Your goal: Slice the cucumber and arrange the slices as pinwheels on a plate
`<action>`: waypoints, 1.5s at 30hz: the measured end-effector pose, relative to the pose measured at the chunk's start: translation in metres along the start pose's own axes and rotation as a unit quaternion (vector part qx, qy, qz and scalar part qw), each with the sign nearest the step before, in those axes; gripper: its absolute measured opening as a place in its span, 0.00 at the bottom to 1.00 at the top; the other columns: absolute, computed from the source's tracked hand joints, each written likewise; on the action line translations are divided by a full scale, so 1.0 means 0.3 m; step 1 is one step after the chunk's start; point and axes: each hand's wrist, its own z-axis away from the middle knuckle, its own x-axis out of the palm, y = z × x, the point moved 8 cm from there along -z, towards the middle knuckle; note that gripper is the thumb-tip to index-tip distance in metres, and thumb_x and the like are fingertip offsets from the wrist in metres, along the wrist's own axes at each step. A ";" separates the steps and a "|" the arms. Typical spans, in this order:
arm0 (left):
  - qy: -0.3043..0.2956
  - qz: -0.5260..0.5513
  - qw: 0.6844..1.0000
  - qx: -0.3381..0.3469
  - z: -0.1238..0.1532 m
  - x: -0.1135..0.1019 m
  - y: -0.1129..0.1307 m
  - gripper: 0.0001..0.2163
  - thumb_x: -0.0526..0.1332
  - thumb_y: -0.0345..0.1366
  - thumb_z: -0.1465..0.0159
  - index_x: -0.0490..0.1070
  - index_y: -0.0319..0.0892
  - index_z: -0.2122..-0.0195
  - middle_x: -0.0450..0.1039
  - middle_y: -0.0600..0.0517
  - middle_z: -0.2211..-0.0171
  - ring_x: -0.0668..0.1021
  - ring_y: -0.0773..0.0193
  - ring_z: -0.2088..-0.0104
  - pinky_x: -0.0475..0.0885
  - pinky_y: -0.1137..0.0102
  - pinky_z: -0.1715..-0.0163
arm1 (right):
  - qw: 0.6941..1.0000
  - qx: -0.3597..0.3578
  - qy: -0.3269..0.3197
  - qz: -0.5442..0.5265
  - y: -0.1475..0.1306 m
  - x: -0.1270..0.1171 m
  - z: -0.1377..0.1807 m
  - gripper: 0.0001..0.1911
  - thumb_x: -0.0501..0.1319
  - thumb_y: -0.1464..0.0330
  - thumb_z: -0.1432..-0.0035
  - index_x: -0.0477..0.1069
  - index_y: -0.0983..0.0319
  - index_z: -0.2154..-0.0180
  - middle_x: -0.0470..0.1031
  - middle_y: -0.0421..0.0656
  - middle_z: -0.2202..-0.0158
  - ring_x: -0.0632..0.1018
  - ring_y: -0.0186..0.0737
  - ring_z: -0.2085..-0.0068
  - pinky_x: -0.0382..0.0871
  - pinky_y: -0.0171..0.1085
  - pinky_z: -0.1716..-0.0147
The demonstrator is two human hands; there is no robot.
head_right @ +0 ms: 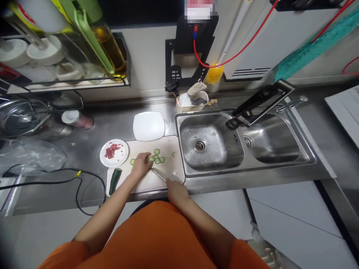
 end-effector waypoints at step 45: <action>0.096 -0.056 0.993 -0.025 0.140 -0.044 -0.074 0.11 0.56 0.36 0.40 0.72 0.42 0.58 0.71 0.46 0.64 0.72 0.57 0.60 0.67 0.65 0.57 | 0.999 -0.033 0.011 0.042 -0.125 -0.053 -0.025 0.25 0.44 0.78 0.41 0.51 0.66 0.42 0.75 0.55 0.60 0.76 0.47 0.58 0.66 0.37 0.65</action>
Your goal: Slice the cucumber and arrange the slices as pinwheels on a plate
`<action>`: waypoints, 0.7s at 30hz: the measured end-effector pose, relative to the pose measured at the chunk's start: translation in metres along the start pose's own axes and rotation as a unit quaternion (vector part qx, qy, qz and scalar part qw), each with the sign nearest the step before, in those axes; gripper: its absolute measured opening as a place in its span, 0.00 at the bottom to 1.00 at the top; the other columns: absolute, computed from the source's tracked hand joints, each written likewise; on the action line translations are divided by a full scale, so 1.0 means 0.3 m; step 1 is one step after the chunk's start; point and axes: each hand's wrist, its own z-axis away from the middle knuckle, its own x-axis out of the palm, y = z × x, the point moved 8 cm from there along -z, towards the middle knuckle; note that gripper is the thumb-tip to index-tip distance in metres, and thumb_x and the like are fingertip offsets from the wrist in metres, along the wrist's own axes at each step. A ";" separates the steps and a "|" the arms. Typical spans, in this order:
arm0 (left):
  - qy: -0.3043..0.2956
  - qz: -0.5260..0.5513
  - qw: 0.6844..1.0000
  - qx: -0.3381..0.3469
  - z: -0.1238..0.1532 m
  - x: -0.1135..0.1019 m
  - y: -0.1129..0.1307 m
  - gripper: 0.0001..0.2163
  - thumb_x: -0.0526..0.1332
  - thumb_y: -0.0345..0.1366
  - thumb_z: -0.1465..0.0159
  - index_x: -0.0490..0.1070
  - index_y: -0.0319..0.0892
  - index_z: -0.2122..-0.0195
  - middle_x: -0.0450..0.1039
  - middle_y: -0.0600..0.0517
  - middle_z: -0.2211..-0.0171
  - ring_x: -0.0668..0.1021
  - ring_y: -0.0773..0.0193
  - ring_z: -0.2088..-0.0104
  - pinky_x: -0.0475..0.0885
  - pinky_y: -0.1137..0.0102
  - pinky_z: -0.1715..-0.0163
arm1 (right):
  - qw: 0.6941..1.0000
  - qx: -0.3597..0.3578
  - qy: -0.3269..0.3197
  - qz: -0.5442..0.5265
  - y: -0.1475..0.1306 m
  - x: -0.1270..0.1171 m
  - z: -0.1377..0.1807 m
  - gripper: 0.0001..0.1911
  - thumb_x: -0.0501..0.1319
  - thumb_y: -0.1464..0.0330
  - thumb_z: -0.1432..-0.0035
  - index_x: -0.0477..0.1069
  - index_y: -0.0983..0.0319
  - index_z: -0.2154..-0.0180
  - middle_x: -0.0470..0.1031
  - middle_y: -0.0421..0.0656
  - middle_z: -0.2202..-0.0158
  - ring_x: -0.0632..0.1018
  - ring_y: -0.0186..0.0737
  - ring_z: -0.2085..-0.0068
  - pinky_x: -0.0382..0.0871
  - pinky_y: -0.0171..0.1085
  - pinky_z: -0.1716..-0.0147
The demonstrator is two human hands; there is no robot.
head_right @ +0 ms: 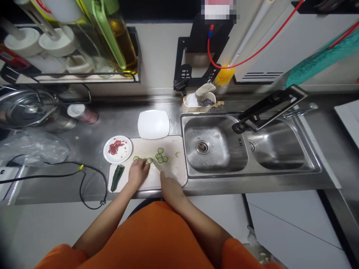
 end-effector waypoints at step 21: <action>0.001 0.015 1.000 0.001 -0.007 0.000 -0.006 0.10 0.57 0.36 0.40 0.72 0.42 0.59 0.71 0.46 0.65 0.72 0.57 0.60 0.67 0.65 0.56 | 1.000 0.015 -0.017 -0.004 -0.030 -0.020 -0.008 0.22 0.45 0.78 0.41 0.52 0.67 0.44 0.74 0.56 0.59 0.76 0.46 0.57 0.67 0.37 0.64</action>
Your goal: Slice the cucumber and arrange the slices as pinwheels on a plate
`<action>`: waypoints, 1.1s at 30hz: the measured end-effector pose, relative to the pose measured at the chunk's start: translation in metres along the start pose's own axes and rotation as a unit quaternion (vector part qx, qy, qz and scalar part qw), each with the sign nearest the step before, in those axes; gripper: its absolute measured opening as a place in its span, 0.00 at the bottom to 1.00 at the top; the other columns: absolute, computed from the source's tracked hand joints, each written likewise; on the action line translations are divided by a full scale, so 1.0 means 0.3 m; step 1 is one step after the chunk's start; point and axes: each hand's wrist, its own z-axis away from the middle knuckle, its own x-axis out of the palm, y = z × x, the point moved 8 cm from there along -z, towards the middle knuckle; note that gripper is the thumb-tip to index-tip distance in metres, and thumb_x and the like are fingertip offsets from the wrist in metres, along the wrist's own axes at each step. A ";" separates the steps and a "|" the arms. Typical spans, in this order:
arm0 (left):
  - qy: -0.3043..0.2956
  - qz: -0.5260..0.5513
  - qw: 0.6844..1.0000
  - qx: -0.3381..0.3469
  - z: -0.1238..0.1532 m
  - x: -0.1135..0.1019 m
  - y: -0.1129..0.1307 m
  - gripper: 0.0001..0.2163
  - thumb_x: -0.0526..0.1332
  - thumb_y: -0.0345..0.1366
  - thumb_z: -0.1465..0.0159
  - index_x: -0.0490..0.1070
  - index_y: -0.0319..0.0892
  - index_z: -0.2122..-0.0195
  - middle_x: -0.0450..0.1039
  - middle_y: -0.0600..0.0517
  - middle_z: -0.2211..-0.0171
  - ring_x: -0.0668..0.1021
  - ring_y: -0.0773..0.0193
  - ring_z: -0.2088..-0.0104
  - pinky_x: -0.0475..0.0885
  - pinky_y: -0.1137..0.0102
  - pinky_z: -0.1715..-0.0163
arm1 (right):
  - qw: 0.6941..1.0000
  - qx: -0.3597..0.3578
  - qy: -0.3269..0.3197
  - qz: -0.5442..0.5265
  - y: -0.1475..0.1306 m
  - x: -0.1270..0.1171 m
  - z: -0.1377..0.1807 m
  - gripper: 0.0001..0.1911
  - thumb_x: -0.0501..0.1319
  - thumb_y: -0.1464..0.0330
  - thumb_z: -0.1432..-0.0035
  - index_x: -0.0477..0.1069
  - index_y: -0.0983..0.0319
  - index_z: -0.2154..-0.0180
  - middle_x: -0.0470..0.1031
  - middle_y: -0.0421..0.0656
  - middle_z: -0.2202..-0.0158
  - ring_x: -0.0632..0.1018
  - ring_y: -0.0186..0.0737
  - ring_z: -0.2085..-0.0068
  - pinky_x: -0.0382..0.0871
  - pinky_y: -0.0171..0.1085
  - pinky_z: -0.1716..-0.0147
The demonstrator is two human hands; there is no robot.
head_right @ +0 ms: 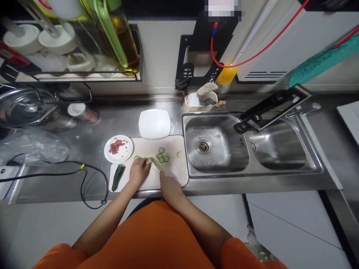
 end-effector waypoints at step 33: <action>-0.049 0.078 0.994 -0.060 -0.043 -0.016 0.005 0.05 0.56 0.33 0.43 0.71 0.44 0.68 0.74 0.53 0.72 0.74 0.63 0.69 0.66 0.70 0.65 | 1.000 0.011 -0.008 -0.013 0.085 0.034 0.051 0.21 0.44 0.80 0.43 0.58 0.65 0.48 0.74 0.53 0.59 0.75 0.48 0.56 0.65 0.39 0.64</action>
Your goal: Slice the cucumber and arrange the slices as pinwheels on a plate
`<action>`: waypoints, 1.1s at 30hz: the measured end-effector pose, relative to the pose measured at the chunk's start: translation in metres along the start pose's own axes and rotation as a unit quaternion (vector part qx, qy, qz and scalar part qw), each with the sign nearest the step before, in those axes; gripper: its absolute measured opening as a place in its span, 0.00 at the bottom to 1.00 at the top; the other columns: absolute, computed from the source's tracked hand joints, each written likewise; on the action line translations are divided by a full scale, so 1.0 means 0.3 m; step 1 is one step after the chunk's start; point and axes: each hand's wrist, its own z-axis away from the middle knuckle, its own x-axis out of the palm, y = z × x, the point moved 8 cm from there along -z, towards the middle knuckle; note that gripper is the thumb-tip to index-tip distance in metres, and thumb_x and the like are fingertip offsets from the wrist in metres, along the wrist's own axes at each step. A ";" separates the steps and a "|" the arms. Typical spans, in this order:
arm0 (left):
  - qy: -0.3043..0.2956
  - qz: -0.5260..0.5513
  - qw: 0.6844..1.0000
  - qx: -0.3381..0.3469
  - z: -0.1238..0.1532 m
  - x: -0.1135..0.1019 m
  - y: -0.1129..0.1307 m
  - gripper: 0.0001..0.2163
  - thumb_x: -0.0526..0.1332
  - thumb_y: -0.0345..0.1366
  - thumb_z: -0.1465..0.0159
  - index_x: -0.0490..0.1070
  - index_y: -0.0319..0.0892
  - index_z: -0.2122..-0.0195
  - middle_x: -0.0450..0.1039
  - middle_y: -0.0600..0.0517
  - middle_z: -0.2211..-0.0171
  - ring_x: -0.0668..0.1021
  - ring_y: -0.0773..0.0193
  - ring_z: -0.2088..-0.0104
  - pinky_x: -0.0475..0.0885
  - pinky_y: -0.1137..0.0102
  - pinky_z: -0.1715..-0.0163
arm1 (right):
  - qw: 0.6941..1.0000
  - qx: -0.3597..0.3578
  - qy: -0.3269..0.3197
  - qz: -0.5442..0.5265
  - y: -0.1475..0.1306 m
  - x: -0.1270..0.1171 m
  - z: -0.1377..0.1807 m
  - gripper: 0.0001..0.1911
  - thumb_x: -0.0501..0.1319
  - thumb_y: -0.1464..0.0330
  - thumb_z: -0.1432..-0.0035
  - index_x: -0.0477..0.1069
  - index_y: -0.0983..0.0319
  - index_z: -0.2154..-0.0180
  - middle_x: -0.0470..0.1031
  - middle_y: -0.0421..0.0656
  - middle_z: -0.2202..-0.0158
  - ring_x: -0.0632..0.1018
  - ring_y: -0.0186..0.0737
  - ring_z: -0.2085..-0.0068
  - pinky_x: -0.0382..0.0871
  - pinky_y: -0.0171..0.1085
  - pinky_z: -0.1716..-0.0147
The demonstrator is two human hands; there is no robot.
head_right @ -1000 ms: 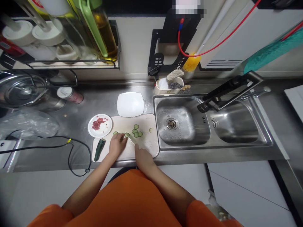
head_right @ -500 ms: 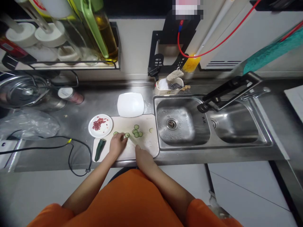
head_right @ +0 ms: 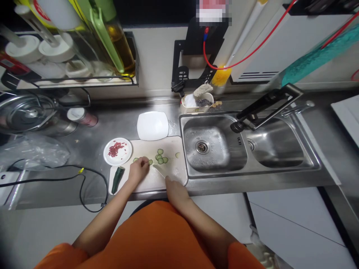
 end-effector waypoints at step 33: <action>-0.054 -0.081 0.992 0.078 -0.159 0.129 0.184 0.11 0.56 0.33 0.40 0.72 0.43 0.57 0.67 0.46 0.56 0.73 0.61 0.57 0.68 0.67 0.56 | 1.000 -0.011 0.009 -0.005 0.034 0.008 -0.017 0.26 0.45 0.79 0.42 0.54 0.65 0.42 0.74 0.55 0.59 0.75 0.50 0.55 0.66 0.40 0.63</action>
